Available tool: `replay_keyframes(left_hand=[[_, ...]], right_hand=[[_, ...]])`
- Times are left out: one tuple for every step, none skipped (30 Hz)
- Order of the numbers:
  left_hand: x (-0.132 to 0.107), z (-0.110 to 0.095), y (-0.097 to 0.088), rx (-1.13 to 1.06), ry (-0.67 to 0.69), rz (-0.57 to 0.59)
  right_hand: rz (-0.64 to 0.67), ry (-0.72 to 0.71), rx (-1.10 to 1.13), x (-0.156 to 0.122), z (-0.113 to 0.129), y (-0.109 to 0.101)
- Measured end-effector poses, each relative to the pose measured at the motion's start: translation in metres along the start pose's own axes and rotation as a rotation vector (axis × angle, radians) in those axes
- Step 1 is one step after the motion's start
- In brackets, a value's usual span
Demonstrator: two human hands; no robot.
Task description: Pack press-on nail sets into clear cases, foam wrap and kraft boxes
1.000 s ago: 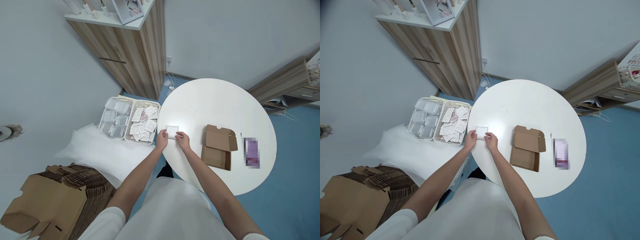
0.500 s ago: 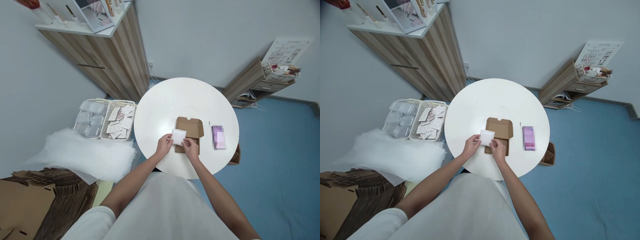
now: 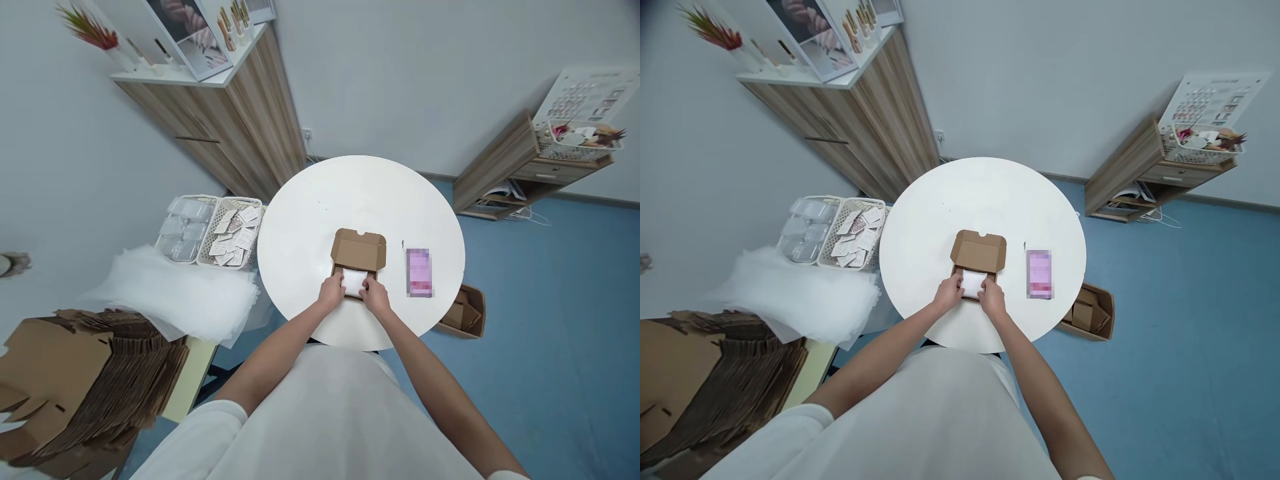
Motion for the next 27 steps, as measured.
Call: replay_keyframes(left_hand=[[0.001, 0.0, 0.001, 0.021, -0.002, 0.007], [0.002, 0.001, 0.002, 0.037, 0.004, 0.014], [0.002, 0.001, 0.002, 0.053, 0.015, 0.02], [0.003, 0.002, 0.002, 0.075, 0.031, 0.027], [0.003, 0.002, 0.002, 0.101, 0.051, 0.035], [0.004, 0.002, 0.002, 0.126, 0.071, 0.044], [0.004, 0.002, 0.001, 0.147, 0.089, 0.054], [0.004, 0.002, 0.0, 0.161, 0.103, 0.064], [0.004, 0.001, -0.001, 0.169, 0.114, 0.072], [0.004, 0.001, -0.001, 0.172, 0.122, 0.078], [0.004, 0.001, -0.002, 0.173, 0.127, 0.083], [0.004, 0.0, -0.002, 0.174, 0.133, 0.086], [0.003, 0.0, -0.002, 0.169, 0.139, 0.086], [0.003, 0.0, -0.002, 0.155, 0.145, 0.084], [0.002, 0.0, -0.003, 0.132, 0.154, 0.078], [0.001, 0.001, -0.003, 0.1, 0.164, 0.07], [0.0, 0.002, -0.005, 0.064, 0.179, 0.061], [0.0, 0.003, -0.008, 0.027, 0.191, 0.049], [0.001, 0.006, -0.012, -0.008, 0.196, 0.037], [0.004, 0.008, -0.018, -0.045, 0.193, 0.024], [0.008, 0.011, -0.025, -0.082, 0.173, 0.008], [0.015, 0.013, -0.032, -0.129, 0.137, -0.004], [0.022, 0.014, -0.04, -0.182, 0.092, -0.016], [0.03, 0.015, -0.048, -0.23, 0.037, -0.018], [0.039, 0.015, -0.055, -0.273, -0.012, -0.012], [0.047, 0.014, -0.061, -0.324, -0.052, 0.0], [0.055, 0.011, -0.066, -0.384, -0.081, 0.055]], right_hand=[[0.006, -0.001, -0.041, 0.001, 0.001, 0.002], [0.01, 0.0, -0.078, 0.002, 0.001, 0.004], [0.015, 0.002, -0.111, 0.003, 0.002, 0.006], [0.02, 0.005, -0.142, 0.003, 0.004, 0.007], [0.028, 0.011, -0.169, 0.004, 0.005, 0.008], [0.039, 0.019, -0.192, 0.004, 0.007, 0.009], [0.051, 0.026, -0.211, 0.004, 0.008, 0.009], [0.062, 0.033, -0.227, 0.004, 0.009, 0.01], [0.071, 0.036, -0.24, 0.004, 0.011, 0.01], [0.077, 0.035, -0.251, 0.004, 0.012, 0.01], [0.08, 0.031, -0.26, 0.004, 0.014, 0.01], [0.08, 0.026, -0.27, 0.004, 0.015, 0.011], [0.076, 0.02, -0.28, 0.003, 0.016, 0.011], [0.068, 0.015, -0.29, 0.002, 0.018, 0.011], [0.054, 0.007, -0.298, 0.0, 0.019, 0.011], [0.033, -0.003, -0.303, -0.002, 0.019, 0.01], [0.006, -0.015, -0.303, -0.004, 0.019, 0.007], [-0.025, -0.027, -0.295, -0.006, 0.018, 0.003], [-0.059, -0.035, -0.278, -0.007, 0.016, -0.002], [-0.095, -0.035, -0.252, -0.008, 0.012, -0.009], [-0.129, -0.027, -0.216, -0.008, 0.008, -0.017], [-0.172, -0.006, -0.164, -0.006, 0.002, -0.027], [-0.208, 0.026, -0.108, -0.002, -0.004, -0.036], [-0.245, 0.062, -0.059, 0.003, -0.01, -0.046], [-0.275, 0.095, -0.01, 0.009, -0.016, -0.054], [-0.286, 0.117, 0.057, 0.016, -0.021, -0.061], [-0.272, 0.138, 0.158, 0.023, -0.025, -0.067]])
Point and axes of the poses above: each hand's wrist, its own x-axis towards the middle knuckle, its own y-axis out of the palm, z = x × y, the point moved 1 cm from there along x, towards the middle knuckle, and after that the axes turned 10 degrees about -y, right-handed, at the moved point
